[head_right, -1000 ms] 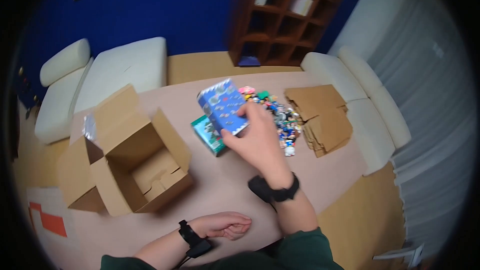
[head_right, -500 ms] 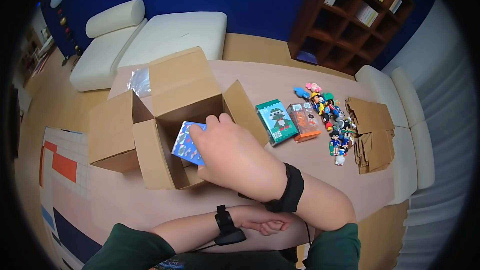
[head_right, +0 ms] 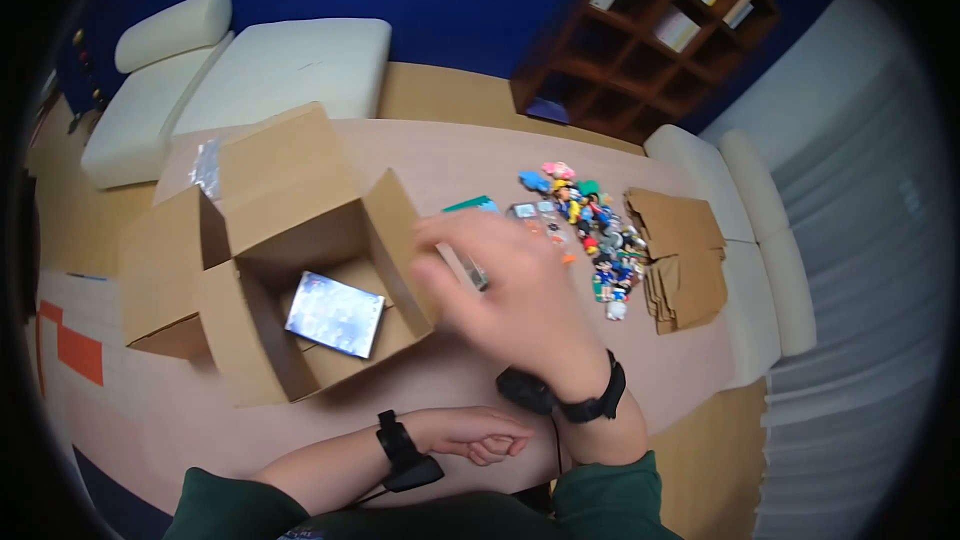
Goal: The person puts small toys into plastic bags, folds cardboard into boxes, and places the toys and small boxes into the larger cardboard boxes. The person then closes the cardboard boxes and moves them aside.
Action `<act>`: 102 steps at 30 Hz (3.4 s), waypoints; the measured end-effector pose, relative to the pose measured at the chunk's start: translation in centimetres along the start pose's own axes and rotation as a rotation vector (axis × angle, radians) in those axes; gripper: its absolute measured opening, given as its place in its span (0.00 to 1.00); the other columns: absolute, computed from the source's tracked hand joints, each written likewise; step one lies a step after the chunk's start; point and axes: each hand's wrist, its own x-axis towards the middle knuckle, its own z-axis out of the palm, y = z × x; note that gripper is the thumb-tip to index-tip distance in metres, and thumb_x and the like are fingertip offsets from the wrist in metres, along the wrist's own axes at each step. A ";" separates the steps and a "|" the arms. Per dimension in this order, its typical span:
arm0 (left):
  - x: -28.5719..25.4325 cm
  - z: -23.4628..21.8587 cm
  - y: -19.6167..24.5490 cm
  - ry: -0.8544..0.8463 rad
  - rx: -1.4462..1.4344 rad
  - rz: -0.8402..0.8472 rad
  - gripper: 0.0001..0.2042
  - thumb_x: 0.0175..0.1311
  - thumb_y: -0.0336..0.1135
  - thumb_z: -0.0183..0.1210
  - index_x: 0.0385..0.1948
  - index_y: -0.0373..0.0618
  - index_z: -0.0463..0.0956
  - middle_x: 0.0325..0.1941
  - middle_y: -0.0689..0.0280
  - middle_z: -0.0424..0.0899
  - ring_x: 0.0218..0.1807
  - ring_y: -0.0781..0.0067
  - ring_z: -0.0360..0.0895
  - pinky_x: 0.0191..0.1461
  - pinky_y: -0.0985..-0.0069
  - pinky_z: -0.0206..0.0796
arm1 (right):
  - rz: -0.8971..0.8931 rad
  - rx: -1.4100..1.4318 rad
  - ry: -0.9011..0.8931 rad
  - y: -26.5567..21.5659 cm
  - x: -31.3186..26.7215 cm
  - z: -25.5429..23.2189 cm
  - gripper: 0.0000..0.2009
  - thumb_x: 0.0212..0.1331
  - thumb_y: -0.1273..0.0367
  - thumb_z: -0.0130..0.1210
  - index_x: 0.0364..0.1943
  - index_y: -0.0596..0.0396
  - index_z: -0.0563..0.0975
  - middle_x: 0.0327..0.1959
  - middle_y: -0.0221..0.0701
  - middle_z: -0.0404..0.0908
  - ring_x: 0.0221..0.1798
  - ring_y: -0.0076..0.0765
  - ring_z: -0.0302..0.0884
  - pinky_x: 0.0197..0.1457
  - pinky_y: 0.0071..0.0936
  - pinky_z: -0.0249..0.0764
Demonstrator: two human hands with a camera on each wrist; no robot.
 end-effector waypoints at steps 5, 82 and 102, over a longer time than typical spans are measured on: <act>0.6 -0.6 -0.3 -0.030 0.010 -0.022 0.18 0.81 0.45 0.46 0.29 0.46 0.70 0.14 0.82 0.52 0.15 0.89 0.48 0.20 0.83 0.40 | 0.323 -0.330 0.182 10.9 -4.2 -2.4 0.11 0.61 0.66 0.62 0.43 0.58 0.82 0.48 0.42 0.84 0.49 0.51 0.82 0.54 0.41 0.78; 1.6 -1.2 -0.5 0.025 -0.085 -0.025 0.21 0.81 0.55 0.41 0.40 0.46 0.73 0.16 0.81 0.50 0.16 0.86 0.44 0.22 0.81 0.39 | 0.182 -0.363 0.048 18.4 -1.1 8.5 0.30 0.61 0.56 0.63 0.65 0.54 0.71 0.72 0.44 0.65 0.70 0.59 0.65 0.70 0.48 0.68; 1.3 -1.4 0.5 0.722 0.228 0.957 0.11 0.72 0.24 0.55 0.53 0.42 0.68 0.29 0.75 0.68 0.32 0.86 0.67 0.37 0.87 0.61 | 0.736 0.269 -0.157 18.1 -10.9 1.1 0.19 0.69 0.62 0.59 0.59 0.54 0.79 0.46 0.31 0.83 0.51 0.23 0.77 0.57 0.25 0.73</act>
